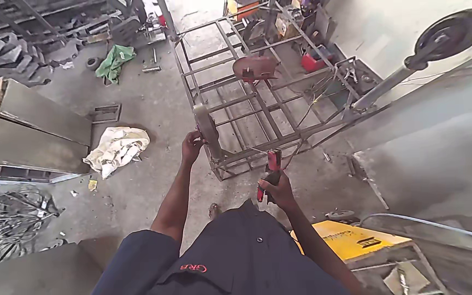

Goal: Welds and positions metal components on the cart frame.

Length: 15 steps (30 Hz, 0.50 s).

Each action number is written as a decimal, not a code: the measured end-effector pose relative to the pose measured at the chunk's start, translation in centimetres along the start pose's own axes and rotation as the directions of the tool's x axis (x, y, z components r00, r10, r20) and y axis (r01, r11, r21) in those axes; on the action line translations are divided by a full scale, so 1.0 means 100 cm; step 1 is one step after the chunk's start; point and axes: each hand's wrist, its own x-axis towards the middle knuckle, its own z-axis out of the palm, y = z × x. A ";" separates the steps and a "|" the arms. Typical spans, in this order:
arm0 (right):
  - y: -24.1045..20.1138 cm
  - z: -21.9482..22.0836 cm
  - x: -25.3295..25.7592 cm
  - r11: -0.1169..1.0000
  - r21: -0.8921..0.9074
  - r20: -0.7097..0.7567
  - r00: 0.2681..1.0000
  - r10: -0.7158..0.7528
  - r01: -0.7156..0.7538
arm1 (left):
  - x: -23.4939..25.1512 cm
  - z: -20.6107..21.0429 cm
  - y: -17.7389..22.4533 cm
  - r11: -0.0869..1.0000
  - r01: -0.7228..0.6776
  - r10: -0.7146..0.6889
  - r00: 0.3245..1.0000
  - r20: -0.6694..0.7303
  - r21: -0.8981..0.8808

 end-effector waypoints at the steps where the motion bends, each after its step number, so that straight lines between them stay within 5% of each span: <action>1: 0.000 0.001 0.000 1.000 0.004 0.004 1.000 -0.005 0.005 | -0.001 0.000 0.000 1.000 0.001 -0.001 1.000 0.008 0.003; 15: 0.013 0.037 0.043 0.992 0.120 0.193 0.981 0.017 -0.041 | 0.000 -0.004 0.002 0.998 -0.057 0.056 0.998 0.032 0.020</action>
